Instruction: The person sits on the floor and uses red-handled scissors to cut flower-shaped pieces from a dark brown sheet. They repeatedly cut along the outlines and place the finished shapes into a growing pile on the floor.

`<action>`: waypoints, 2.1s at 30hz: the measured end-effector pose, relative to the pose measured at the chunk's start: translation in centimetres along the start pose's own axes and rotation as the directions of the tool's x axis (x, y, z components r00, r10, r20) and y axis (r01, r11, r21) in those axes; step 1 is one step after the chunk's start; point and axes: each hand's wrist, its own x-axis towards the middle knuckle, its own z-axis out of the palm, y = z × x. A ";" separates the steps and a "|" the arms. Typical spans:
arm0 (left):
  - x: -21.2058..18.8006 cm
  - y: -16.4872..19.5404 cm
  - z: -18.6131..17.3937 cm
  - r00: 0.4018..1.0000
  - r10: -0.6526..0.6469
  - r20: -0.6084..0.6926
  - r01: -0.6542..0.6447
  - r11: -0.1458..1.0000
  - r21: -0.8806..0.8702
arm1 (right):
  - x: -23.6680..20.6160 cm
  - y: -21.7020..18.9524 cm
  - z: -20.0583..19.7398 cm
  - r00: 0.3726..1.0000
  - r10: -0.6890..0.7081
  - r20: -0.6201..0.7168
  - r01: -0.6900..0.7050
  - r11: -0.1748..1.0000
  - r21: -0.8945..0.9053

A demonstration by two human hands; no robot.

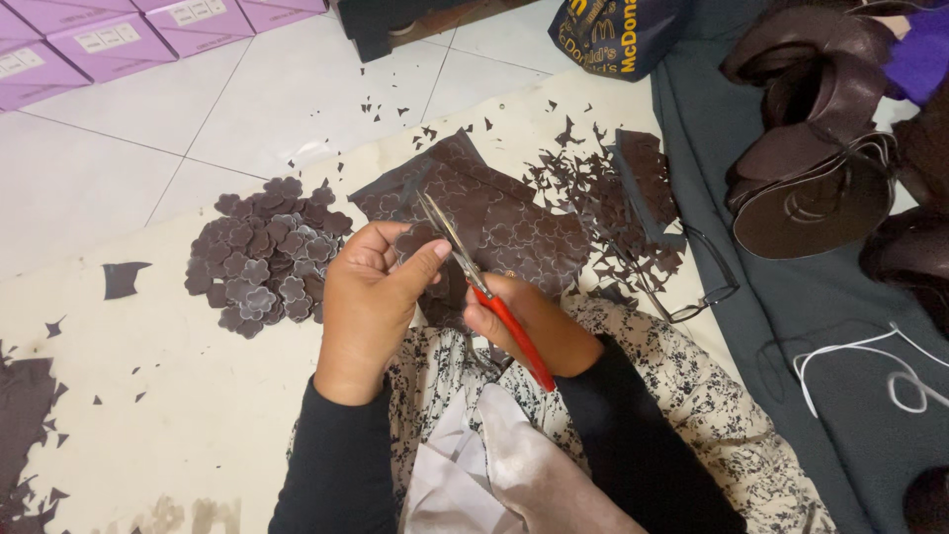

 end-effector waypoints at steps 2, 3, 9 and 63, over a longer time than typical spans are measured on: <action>0.1 0.0 -0.1 1.000 -0.005 -0.001 0.005 1.000 0.015 | 0.0 -0.2 0.0 0.999 0.032 -0.006 -0.032 0.999 -0.007; 0.1 -0.1 -0.1 1.000 -0.011 -0.007 0.011 0.999 0.034 | -0.1 -0.3 0.0 0.999 0.048 -0.009 -0.048 0.999 -0.011; 0.0 -0.2 -0.2 1.000 -0.022 -0.012 0.022 0.999 0.039 | 0.0 -0.5 -0.1 0.992 0.122 -0.018 -0.123 0.991 -0.057; 4.8 -7.9 -11.6 0.831 -0.110 -0.545 0.034 0.988 -0.148 | -1.1 3.0 -4.3 0.970 0.182 -0.161 -0.122 0.937 0.328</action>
